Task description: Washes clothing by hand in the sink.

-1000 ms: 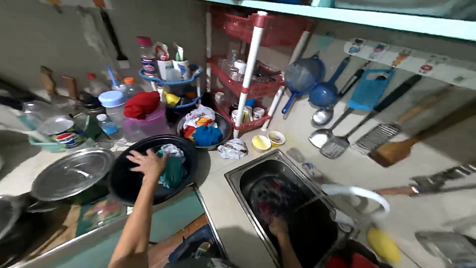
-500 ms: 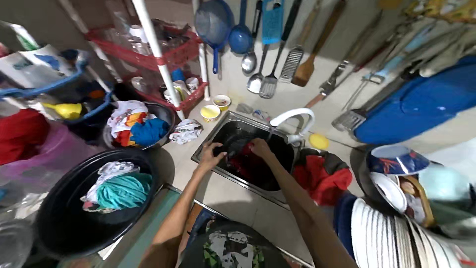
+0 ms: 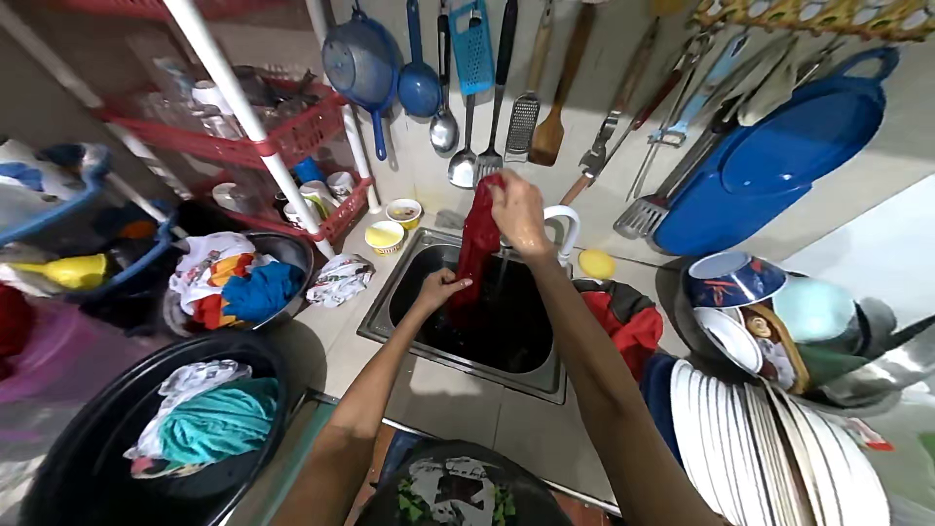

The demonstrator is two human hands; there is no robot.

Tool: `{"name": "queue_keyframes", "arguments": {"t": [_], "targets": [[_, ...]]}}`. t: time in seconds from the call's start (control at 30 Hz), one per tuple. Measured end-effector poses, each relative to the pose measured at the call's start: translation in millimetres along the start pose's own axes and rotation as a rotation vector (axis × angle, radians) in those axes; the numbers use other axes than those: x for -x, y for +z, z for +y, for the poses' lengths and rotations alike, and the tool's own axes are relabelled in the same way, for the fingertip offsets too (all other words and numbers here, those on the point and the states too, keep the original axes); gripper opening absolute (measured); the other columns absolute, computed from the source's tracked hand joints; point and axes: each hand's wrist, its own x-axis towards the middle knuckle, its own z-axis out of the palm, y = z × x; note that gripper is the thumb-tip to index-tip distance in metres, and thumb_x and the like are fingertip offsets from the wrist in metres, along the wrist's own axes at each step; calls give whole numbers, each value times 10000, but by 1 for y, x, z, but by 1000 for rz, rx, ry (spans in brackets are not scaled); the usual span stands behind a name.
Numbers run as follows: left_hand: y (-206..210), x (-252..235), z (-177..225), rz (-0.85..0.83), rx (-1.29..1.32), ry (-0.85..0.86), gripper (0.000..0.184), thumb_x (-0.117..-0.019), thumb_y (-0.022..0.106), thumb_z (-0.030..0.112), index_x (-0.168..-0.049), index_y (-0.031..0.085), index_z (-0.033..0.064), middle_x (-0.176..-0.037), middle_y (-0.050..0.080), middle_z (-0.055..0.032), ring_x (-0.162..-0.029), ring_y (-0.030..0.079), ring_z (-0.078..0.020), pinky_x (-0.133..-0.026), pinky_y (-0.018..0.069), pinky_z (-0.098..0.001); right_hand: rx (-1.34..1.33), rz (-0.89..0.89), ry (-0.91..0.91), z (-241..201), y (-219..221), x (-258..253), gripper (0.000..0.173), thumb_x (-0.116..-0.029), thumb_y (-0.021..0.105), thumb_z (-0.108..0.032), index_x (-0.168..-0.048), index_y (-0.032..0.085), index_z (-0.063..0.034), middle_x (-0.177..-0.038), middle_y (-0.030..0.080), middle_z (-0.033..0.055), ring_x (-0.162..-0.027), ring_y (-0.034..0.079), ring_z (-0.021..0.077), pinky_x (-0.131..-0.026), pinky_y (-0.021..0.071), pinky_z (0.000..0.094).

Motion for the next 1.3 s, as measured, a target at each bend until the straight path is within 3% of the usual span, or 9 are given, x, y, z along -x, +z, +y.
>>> {"name": "queue_keyframes", "arguments": {"t": [0.17,0.27,0.47,0.8,0.97,1.1,1.17,1.2,1.3], "targets": [[-28,-25,27,61,293,233,228,-967,686,172,-1062,625,-26,-886,648,-59,-769,617,-93,-745,561,-325,-330,283,-95,-2,-36,-22,315,-1071,476,-159,-1259,627,43,-1122,702,211,-1063,683,271,-967,520,446],[-49,-30,48,86,378,300,133,-964,664,123,-930,564,42,-763,585,23,-666,573,-44,-648,529,-256,-443,368,-99,9,-41,-38,295,-1067,464,-134,-1230,629,48,-1091,698,177,-1027,674,195,-947,522,371],[-86,-34,67,288,445,287,147,-1026,602,161,-931,523,80,-808,639,1,-700,652,-89,-644,587,-298,-312,280,-45,47,-28,-29,311,-1052,549,-242,-1137,690,22,-1015,715,176,-964,688,245,-914,522,453],[-133,-30,110,493,99,511,223,-1024,589,202,-900,507,35,-775,535,12,-692,550,-38,-714,507,-260,-119,200,-53,81,-26,-20,409,-1040,566,-350,-945,699,25,-828,680,172,-792,665,301,-768,504,528],[-138,-34,159,515,84,596,221,-1035,563,218,-923,512,34,-793,558,7,-702,581,-49,-715,534,-281,-123,317,-27,58,-40,-15,371,-1042,549,-305,-1054,702,32,-906,712,196,-853,694,312,-817,522,518],[-123,-53,177,494,286,596,178,-1057,536,199,-940,502,68,-805,611,-10,-712,662,-110,-682,611,-336,-243,499,-108,57,-14,0,285,-1015,559,-184,-1170,692,14,-1004,730,169,-813,696,227,-754,565,399],[-109,-65,173,470,345,545,201,-1064,535,213,-966,512,38,-842,630,-55,-736,683,-156,-682,625,-378,-228,513,-227,68,27,21,289,-974,581,-104,-1211,677,32,-1169,688,224,-976,700,289,-811,586,417],[-101,-72,167,453,346,515,209,-1066,525,216,-980,506,26,-856,619,-63,-744,674,-159,-687,621,-383,-201,433,-280,78,51,35,328,-963,577,-72,-1265,639,41,-1314,606,267,-1142,652,349,-922,569,454],[-73,-96,126,403,240,443,290,-1062,522,247,-1051,548,-42,-886,609,-98,-769,650,-157,-729,598,-378,-88,209,-325,125,141,70,406,-922,637,-57,-1323,642,7,-1508,432,337,-1318,544,456,-1021,535,528]]}}
